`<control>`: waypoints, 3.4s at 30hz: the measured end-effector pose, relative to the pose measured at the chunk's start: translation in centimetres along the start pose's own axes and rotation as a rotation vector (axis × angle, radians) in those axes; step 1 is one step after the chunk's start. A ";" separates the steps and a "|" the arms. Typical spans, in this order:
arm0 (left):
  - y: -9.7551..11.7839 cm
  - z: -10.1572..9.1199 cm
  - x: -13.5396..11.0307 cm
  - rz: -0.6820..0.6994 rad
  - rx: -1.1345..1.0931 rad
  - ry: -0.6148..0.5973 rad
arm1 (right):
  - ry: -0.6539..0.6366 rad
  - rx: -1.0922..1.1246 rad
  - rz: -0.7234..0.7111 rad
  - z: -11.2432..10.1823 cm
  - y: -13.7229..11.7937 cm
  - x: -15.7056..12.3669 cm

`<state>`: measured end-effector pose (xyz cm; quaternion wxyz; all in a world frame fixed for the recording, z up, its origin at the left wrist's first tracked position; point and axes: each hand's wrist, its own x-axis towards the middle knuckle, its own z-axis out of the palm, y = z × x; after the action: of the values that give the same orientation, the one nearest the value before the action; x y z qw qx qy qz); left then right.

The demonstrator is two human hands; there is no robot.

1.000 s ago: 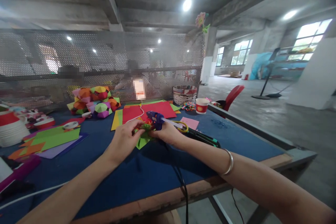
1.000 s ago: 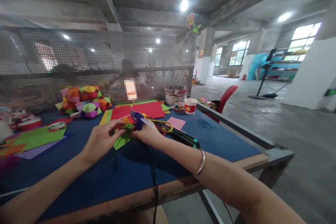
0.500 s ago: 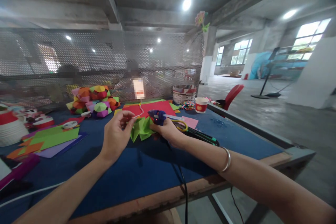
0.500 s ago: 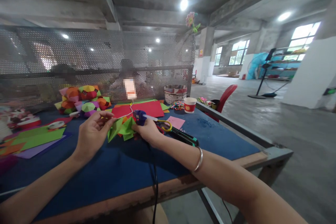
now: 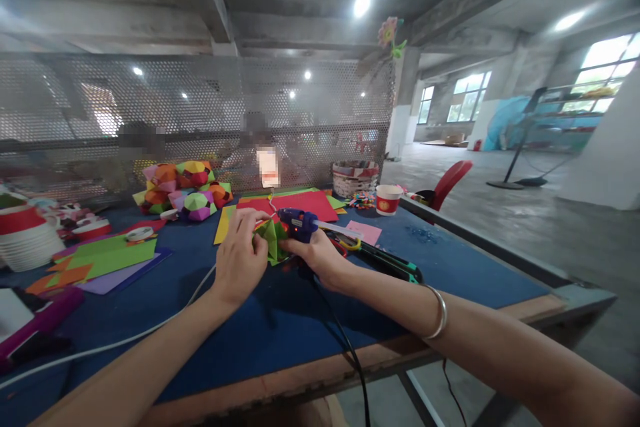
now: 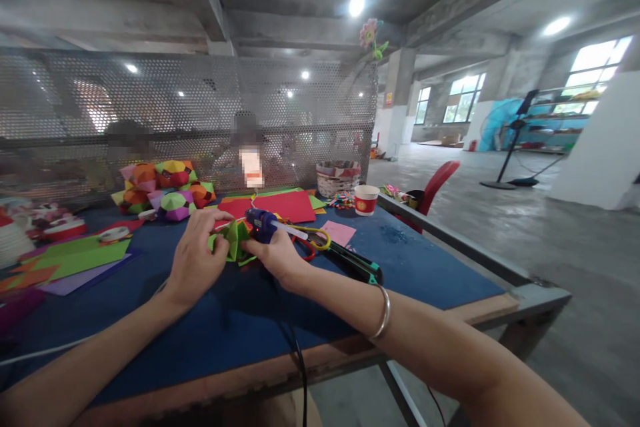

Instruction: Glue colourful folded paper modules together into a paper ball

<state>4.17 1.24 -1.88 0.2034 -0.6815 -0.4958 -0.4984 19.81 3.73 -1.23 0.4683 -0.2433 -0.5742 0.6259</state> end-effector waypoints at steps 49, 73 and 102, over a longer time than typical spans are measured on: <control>-0.1 -1.4 1.8 -0.645 -0.699 -0.455 | 0.043 -0.247 -0.015 -2.0 1.6 1.5; 0.2 -1.2 1.4 -0.675 -0.611 -0.339 | -0.063 -0.161 -0.009 -1.3 0.8 0.8; 0.9 -0.9 1.5 -0.631 -0.500 -0.241 | -0.019 -0.238 -0.068 -1.8 2.2 1.2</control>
<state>4.58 0.89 -0.02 -0.1904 -0.5779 -0.5641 -0.5581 20.13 5.83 -3.40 0.4514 -0.2716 -0.6568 0.5395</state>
